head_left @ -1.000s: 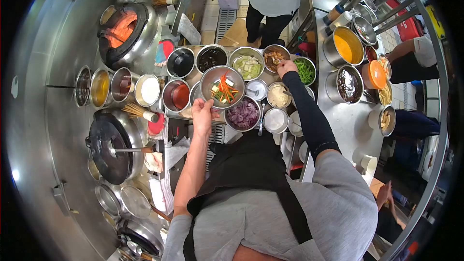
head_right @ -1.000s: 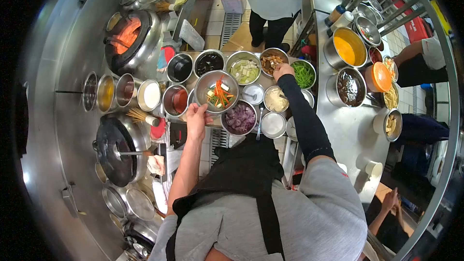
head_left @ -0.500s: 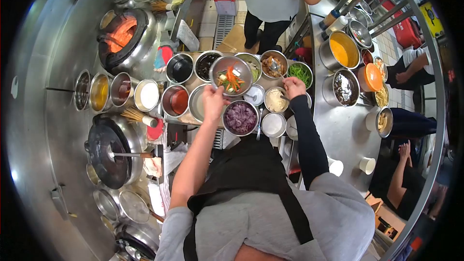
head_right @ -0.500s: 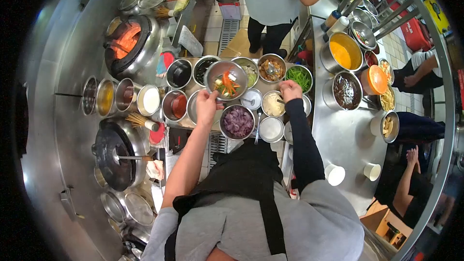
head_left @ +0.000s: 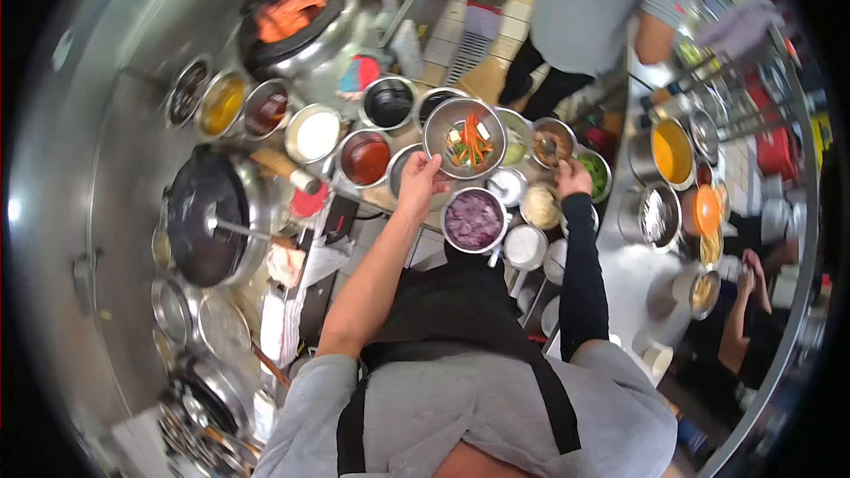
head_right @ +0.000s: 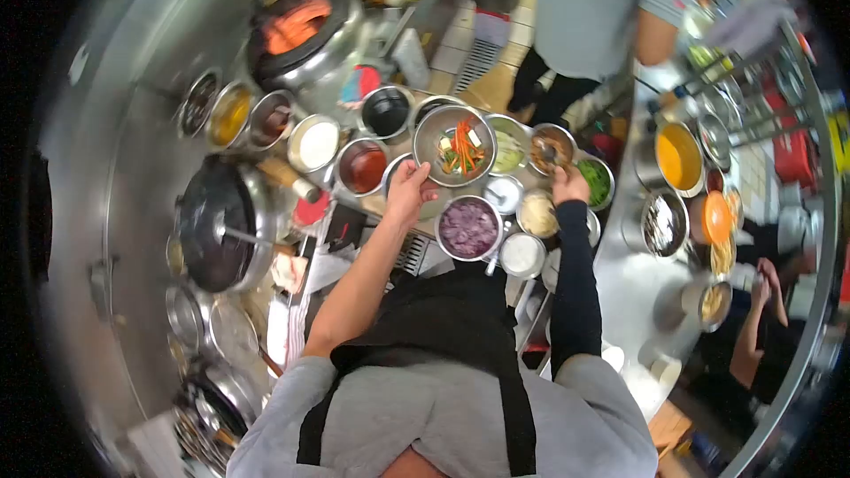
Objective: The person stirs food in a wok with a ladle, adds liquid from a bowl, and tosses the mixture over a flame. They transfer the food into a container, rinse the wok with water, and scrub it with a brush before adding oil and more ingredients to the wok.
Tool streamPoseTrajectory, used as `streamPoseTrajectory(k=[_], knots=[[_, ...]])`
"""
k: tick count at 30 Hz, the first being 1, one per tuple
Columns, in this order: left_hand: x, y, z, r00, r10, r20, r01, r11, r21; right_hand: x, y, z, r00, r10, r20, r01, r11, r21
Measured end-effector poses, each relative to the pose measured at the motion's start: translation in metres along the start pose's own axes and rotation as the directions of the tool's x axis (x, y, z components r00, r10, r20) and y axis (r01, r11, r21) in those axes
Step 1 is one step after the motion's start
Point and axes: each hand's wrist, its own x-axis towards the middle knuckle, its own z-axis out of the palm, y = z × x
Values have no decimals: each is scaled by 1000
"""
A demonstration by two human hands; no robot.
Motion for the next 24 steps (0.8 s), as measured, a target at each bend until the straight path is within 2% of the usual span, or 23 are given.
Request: streamPoseTrajectory(k=[1, 2, 3, 4, 5, 6, 7, 8, 9, 11, 12, 13, 14, 15, 17, 18, 19, 20, 21, 22, 23, 24], knots=[[-13, 11, -19, 1000, 28, -15, -28, 998, -61, -7, -17, -3, 977, -206, -51, 172, 908, -381], [-27, 21, -40, 997, 60, -41, -64, 990, -122, -15, -45, -7, 992, -96, 81, 123, 874, -470], [-43, 30, -64, 992, 100, -77, -113, 977, -182, -22, -59, -4, 989, -78, 126, 132, 854, -503], [-59, 36, -94, 983, 130, -126, -157, 958, -240, -43, -110, -7, 980, -74, 184, 157, 856, -493], [-81, 45, -123, 966, 174, -193, -222, 939, -262, -57, -112, 17, 933, -358, 38, 339, 842, -420], [-105, 52, -151, 942, 216, -257, -286, 918, -276, -76, -152, 27, 935, -308, 178, 351, 876, -331], [-130, 59, -177, 916, 253, -312, -345, 895, -285, -84, -157, 64, 868, -427, 253, 480, 850, -214], [-156, 66, -205, 877, 269, -397, -384, 890, -246, -101, -178, 100, 800, -460, 386, 507, 862, -24], [-183, 74, -228, 799, 291, -527, -435, 884, -171, -132, -205, 129, 714, -493, 497, 486, 860, 155], [-234, 87, -272, 669, 288, -685, -508, 850, -138, -208, -287, 167, 515, -593, 619, 482, 797, 363], [-255, 82, -310, 587, 341, -735, -543, 838, -45, -232, -300, 210, 391, -689, 610, 554, 706, 442], [-274, 75, -346, 503, 388, -772, -563, 825, 48, -262, -325, 240, 327, -630, 704, 530, 739, 416], [-295, 86, -362, 432, 402, -807, -549, 827, 118, -286, -341, 275, 246, -727, 642, 700, 591, 401], [-314, 100, -379, 362, 414, -835, -525, 831, 185, -311, -352, 313, 217, -766, 605, 745, 531, 405], [-339, 122, -416, 284, 415, -864, -468, 847, 253, -349, -362, 393, 108, -713, 693, 678, 563, 473], [-341, 130, -438, 264, 423, -866, -410, 862, 296, -359, -372, 416, 37, -441, 897, 442, 812, 381], [-342, 139, -461, 249, 431, -867, -347, 876, 336, -370, -381, 431, -122, -142, 982, 202, 966, 164], [-339, 150, -476, 256, 471, -844, -325, 864, 384, -386, -404, 413, 37, -184, 982, 201, 964, 173], [-337, 164, -485, 250, 476, -843, -227, 875, 427, -391, -406, 419, 75, -343, 936, 369, 882, 294], [-332, 176, -504, 273, 522, -808, -44, 846, 531, -386, -405, 420, 86, -496, 864, 535, 755, 380], [-325, 182, -523, 315, 552, -772, 141, 777, 613, -388, -396, 418, 71, -625, 777, 681, 600, 420], [-313, 183, -542, 260, 706, -659, 259, 607, 752, -394, -411, 383, 154, -615, 774, 704, 618, 351]])
